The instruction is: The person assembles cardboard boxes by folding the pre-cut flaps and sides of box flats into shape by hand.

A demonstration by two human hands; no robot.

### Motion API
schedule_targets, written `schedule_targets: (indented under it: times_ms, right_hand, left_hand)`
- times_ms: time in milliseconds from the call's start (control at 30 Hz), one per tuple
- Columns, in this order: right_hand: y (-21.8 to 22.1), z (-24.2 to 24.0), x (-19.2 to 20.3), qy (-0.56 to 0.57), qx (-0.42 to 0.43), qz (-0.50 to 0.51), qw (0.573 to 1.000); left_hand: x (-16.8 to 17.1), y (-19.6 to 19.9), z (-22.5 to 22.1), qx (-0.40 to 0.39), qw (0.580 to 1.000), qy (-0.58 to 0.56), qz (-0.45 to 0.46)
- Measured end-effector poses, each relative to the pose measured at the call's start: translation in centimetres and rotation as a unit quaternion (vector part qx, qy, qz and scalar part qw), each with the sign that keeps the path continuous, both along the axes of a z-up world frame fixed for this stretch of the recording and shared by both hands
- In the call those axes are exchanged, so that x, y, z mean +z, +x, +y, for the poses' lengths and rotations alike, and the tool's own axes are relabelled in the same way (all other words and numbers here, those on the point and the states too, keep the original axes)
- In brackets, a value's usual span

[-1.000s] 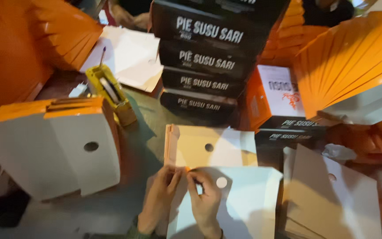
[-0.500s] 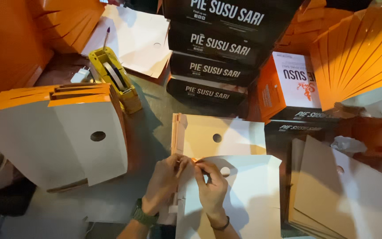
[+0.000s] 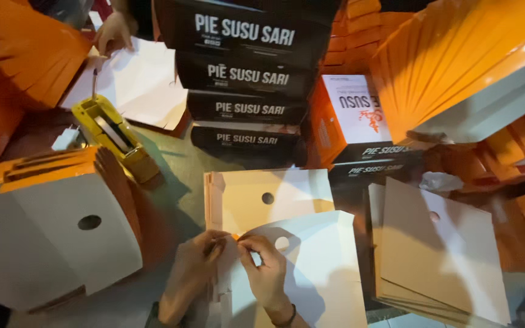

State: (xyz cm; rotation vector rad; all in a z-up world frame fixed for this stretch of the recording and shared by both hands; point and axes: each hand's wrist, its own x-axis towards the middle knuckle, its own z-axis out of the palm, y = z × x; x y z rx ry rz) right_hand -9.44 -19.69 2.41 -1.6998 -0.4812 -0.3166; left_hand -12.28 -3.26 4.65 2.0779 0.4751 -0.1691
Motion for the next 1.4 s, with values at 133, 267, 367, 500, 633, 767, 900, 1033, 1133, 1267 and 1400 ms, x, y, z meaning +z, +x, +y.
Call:
schedule_targets:
  times_ms: [133,267,367,500,633,767,900,1033,1133,1267,1400]
  right_hand:
    - [1.3,0.4,-0.2,-0.006,-0.017,-0.047,0.999]
    - [0.6,0.4,0.4,0.013,0.006,-0.074,0.997]
    - [0.8,0.5,-1.3,-0.005,-0.024,-0.062,0.998]
    - [1.0,0.8,0.4,0.012,-0.008,-0.065,0.998]
    - [1.1,0.7,1.6,0.039,0.010,-0.055,0.998]
    - [0.9,0.5,3.8,0.037,0.031,-0.058,0.997]
    - [0.6,0.4,2.1,0.000,0.066,-0.046,0.997]
    - [0.5,0.6,1.0,-0.074,0.029,-0.052,0.996]
    - [0.6,0.7,1.0,-0.102,0.010,-0.058,0.993]
    - [0.5,0.9,1.3,-0.102,0.005,-0.079,0.992]
    - [0.6,1.1,1.7,-0.127,0.005,-0.070,0.989]
  left_hand:
    - [0.1,1.7,0.4,0.020,0.999,0.035,0.009]
    - [-3.7,1.3,0.6,0.036,0.998,0.049,0.004]
    - [-5.9,1.9,0.8,0.049,0.995,0.083,0.006]
    - [-2.0,1.8,0.1,0.076,0.995,0.036,0.056]
    - [-0.4,1.5,0.4,0.065,0.991,0.005,0.120]
    - [0.2,-0.2,-0.1,0.109,0.983,-0.068,0.128]
    - [1.6,-1.1,-2.5,0.203,0.968,-0.127,0.072]
    - [-0.5,-1.6,-3.4,0.224,0.942,-0.226,-0.102]
    - [-0.1,-1.4,-3.3,0.239,0.935,-0.240,-0.106]
    - [-0.8,-1.1,-3.2,0.211,0.941,-0.216,-0.154]
    - [1.6,-1.6,-2.8,0.222,0.937,-0.229,-0.143]
